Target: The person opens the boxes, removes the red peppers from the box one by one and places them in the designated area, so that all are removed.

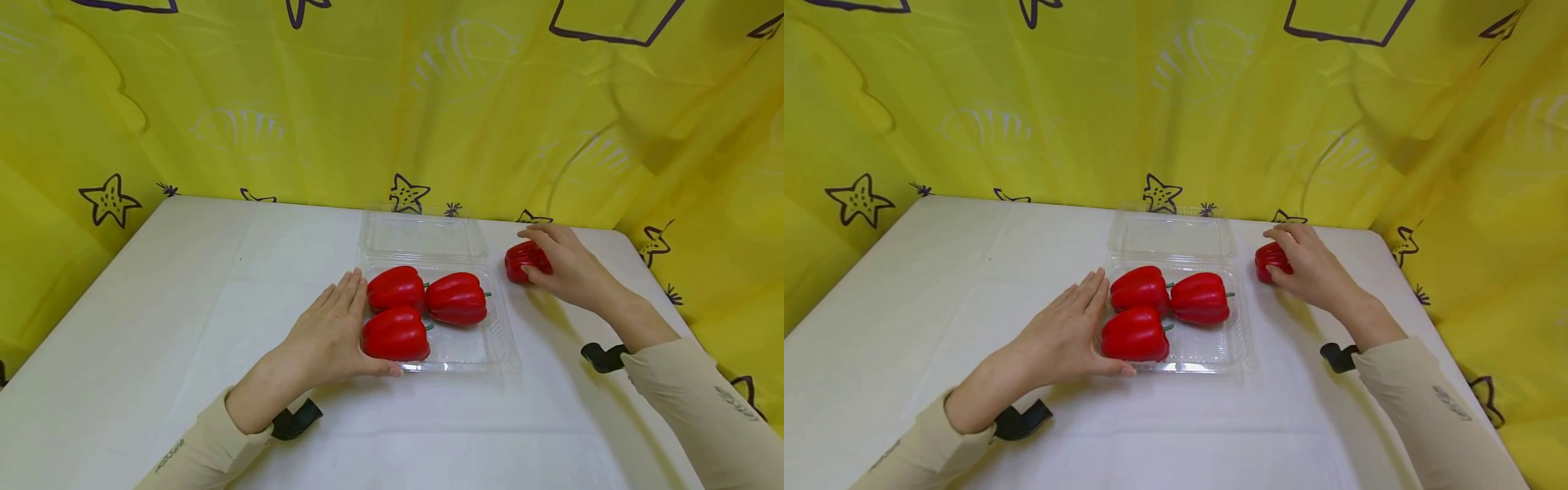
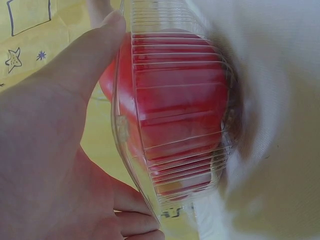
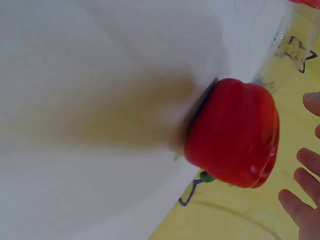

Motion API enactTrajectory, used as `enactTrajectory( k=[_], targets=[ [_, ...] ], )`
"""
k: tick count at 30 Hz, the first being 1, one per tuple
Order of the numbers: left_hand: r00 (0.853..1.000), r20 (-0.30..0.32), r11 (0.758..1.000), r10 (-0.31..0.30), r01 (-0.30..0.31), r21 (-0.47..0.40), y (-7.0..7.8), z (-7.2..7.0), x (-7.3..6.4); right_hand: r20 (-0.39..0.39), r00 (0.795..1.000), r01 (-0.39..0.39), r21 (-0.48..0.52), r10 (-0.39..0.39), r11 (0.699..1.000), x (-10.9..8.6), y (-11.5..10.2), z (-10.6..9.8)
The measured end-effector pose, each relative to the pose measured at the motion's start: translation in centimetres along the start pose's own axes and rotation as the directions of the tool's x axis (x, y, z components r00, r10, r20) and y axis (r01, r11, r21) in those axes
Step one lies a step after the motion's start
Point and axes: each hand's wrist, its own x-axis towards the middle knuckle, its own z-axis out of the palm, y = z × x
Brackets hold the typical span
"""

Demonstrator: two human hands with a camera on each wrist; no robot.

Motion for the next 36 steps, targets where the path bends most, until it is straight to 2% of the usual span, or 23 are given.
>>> enactTrajectory(
  k=[8, 23, 36],
  targets=[
    [1.000, -0.001, 1.000, 0.001, -0.001, 0.004, 0.0, 0.0, 0.0, -0.002, 1.000, 0.001, 0.022, -0.001, 1.000, 0.4, -2.0, -0.7],
    [1.000, -0.023, 1.000, 0.017, -0.016, 0.017, -0.1, -0.1, -0.2, -0.010, 0.993, 0.121, 0.005, -0.121, 0.993, 1.1, -5.8, -1.2],
    [1.000, -0.019, 1.000, 0.017, -0.017, 0.012, -0.1, 0.0, -0.1, 0.132, 0.979, 0.152, 0.025, -0.154, 0.988, 1.0, -8.4, -0.8]
  ],
)
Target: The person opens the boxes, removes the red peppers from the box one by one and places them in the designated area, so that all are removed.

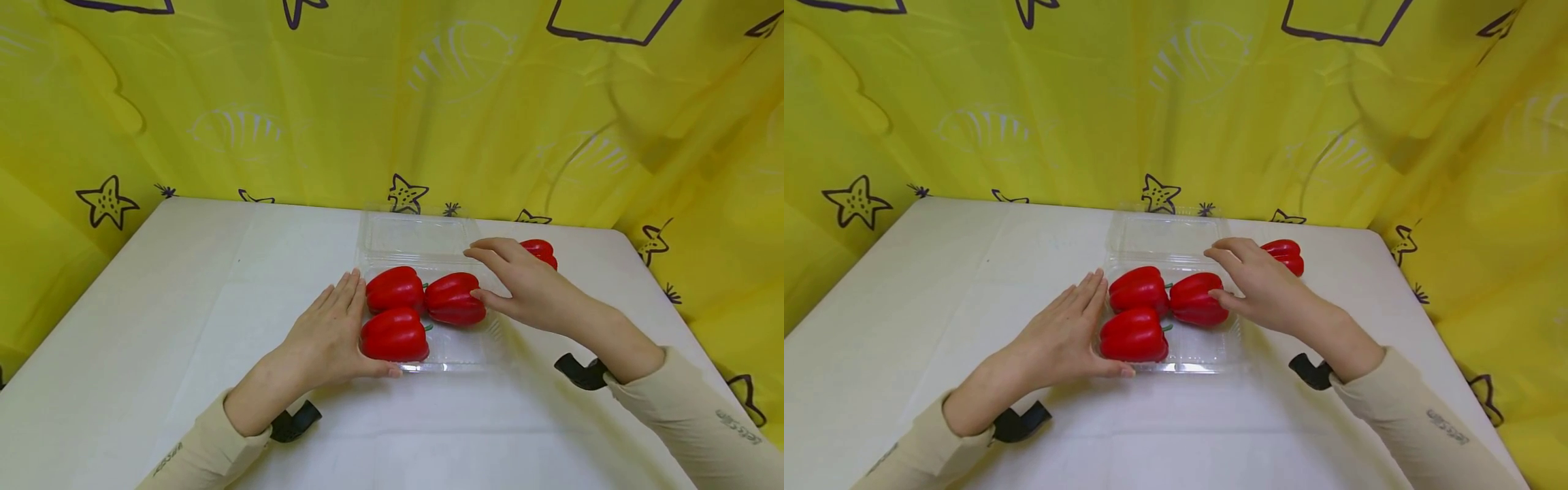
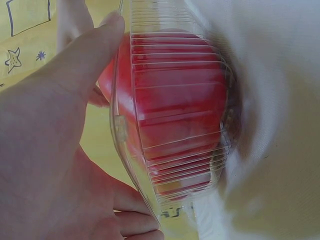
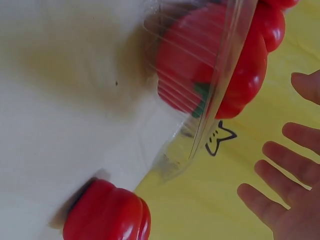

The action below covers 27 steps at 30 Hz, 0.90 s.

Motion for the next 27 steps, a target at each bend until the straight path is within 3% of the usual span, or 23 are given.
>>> enactTrajectory(
  k=[8, 19, 27],
  targets=[
    [1.000, -0.010, 1.000, 0.005, -0.005, 0.007, 0.0, 0.0, 0.0, 0.074, 0.997, -0.010, -0.010, 0.011, 1.000, 0.1, -1.0, 0.8],
    [1.000, -0.018, 1.000, 0.013, -0.012, 0.006, -0.1, -0.1, 0.0, 0.136, 0.989, 0.053, -0.028, -0.049, 0.998, 0.6, -1.7, 2.0],
    [1.000, -0.011, 1.000, 0.010, -0.010, -0.004, 0.0, 0.0, 0.0, 0.170, 0.985, 0.003, -0.010, -0.002, 1.000, 0.7, -1.7, 2.5]
  ],
)
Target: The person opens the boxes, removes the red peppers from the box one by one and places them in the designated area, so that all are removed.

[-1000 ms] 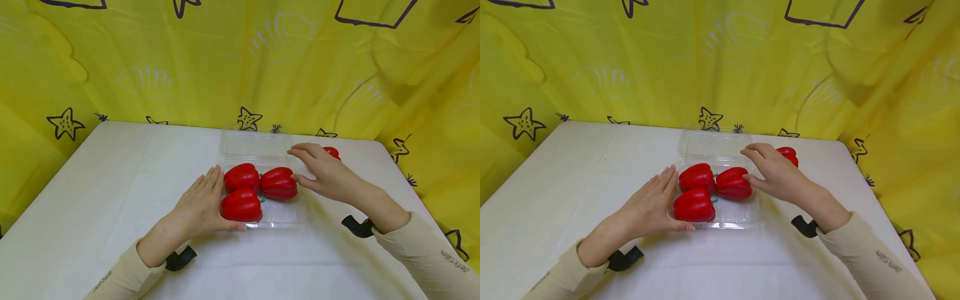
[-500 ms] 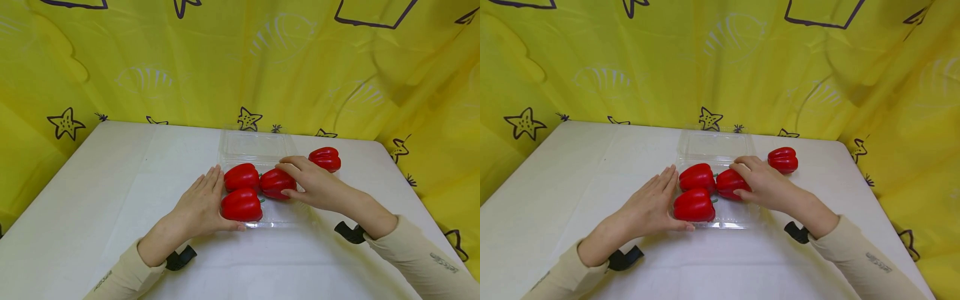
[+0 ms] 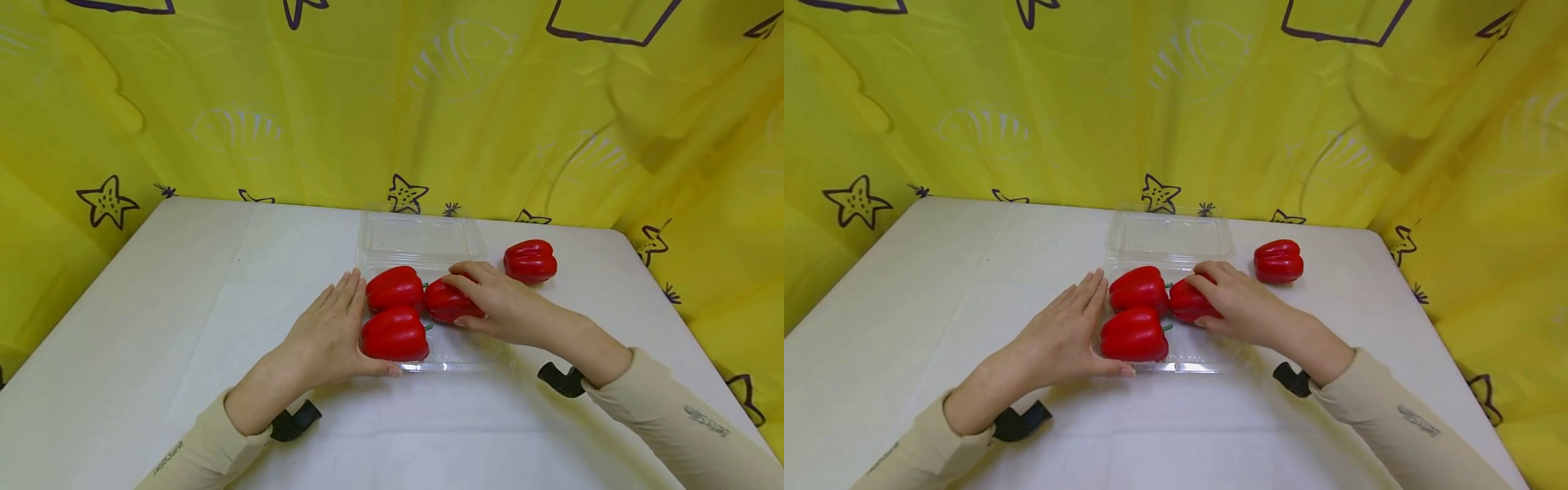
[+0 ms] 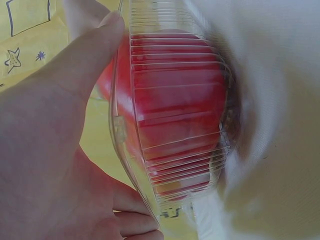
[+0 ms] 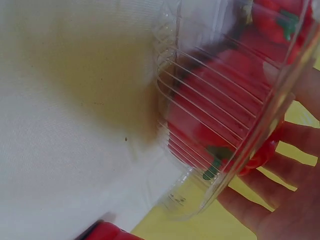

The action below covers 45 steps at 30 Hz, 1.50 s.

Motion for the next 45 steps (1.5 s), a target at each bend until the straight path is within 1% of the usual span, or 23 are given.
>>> enactTrajectory(
  k=[5, 11, 16, 23, 28, 38, 45],
  targets=[
    [1.000, -0.005, 1.000, 0.003, -0.003, 0.009, 0.0, 0.0, -0.1, -0.003, 1.000, -0.011, 0.024, 0.011, 1.000, 0.2, 0.1, 0.2],
    [1.000, -0.001, 1.000, 0.001, -0.001, 0.013, 0.0, 0.1, 0.0, -0.025, 1.000, -0.008, 0.032, 0.009, 0.999, 0.3, 0.3, 0.7],
    [1.000, -0.003, 1.000, -0.001, 0.001, 0.015, 0.0, 0.1, 0.0, -0.037, 0.999, -0.009, 0.043, 0.010, 0.999, 0.5, 0.1, 0.7],
    [1.000, 0.001, 1.000, 0.000, 0.000, 0.011, 0.1, 0.1, 0.0, -0.026, 0.999, -0.026, 0.023, 0.026, 0.999, 0.6, -0.1, 0.8],
    [1.000, 0.000, 1.000, -0.002, 0.002, 0.010, 0.1, 0.0, 0.0, -0.038, 0.999, -0.009, 0.011, 0.009, 1.000, 0.6, 0.0, 0.9],
    [1.000, 0.004, 1.000, -0.006, 0.006, 0.006, 0.1, 0.0, -0.1, -0.037, 0.999, -0.003, 0.002, 0.003, 1.000, 0.4, -0.1, 0.3],
    [1.000, -0.005, 1.000, 0.001, -0.001, 0.006, 0.0, 0.0, -0.1, -0.059, 0.998, -0.013, 0.000, 0.013, 1.000, 0.4, 0.0, -0.1]
  ],
)
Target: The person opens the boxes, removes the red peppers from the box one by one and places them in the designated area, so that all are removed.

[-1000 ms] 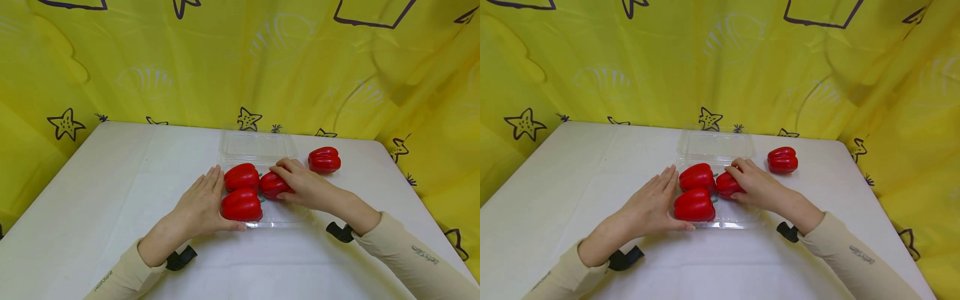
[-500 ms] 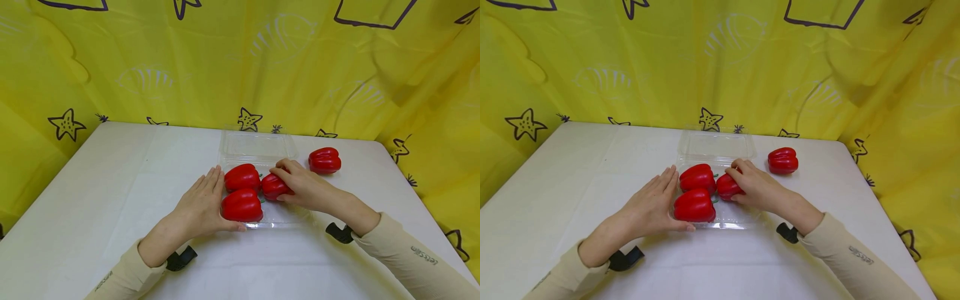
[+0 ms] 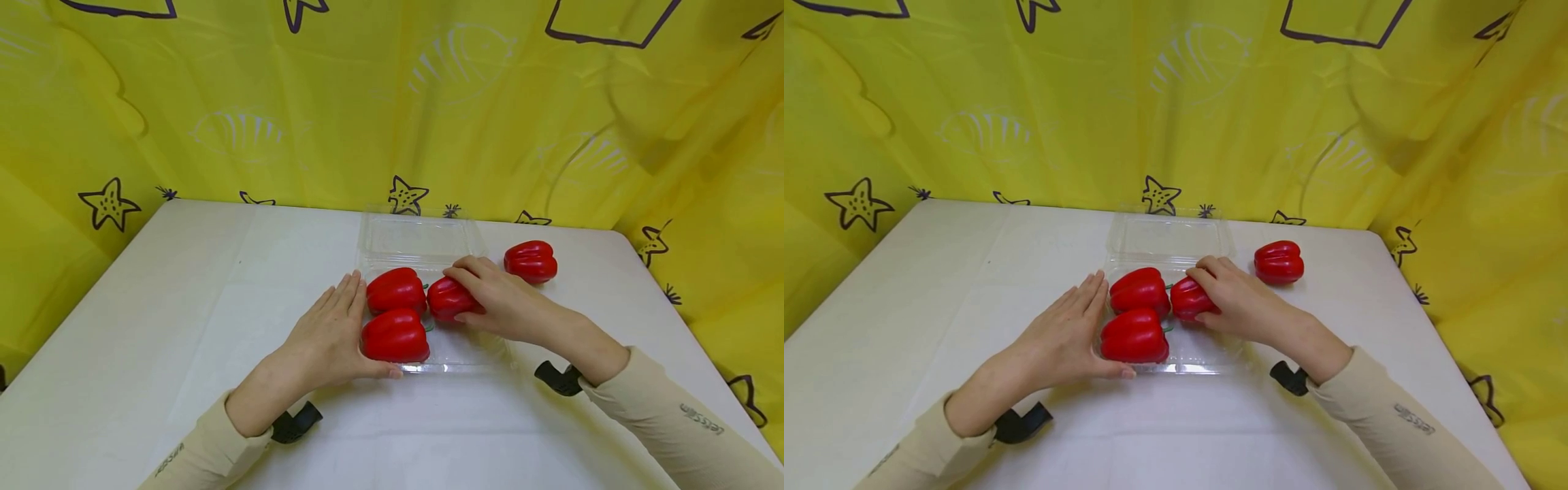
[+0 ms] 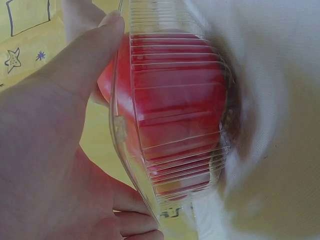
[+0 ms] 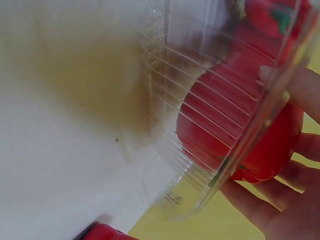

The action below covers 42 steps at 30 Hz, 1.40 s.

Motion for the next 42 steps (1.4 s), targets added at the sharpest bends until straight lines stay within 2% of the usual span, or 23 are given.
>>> enactTrajectory(
  k=[22, 35, 42],
  targets=[
    [1.000, -0.010, 1.000, 0.004, -0.004, 0.006, 0.0, 0.1, 0.0, -0.107, 0.994, -0.022, 0.005, 0.022, 1.000, -0.9, 0.7, -2.3],
    [1.000, -0.007, 1.000, 0.002, -0.002, -0.005, 0.0, 0.1, -0.1, -0.196, 0.981, 0.004, -0.012, -0.006, 1.000, -1.5, 1.5, -3.5],
    [1.000, -0.007, 1.000, 0.001, -0.001, -0.007, 0.0, 0.1, 0.0, -0.213, 0.977, -0.027, -0.020, 0.022, 0.999, -1.9, 1.8, -4.1]
  ],
)
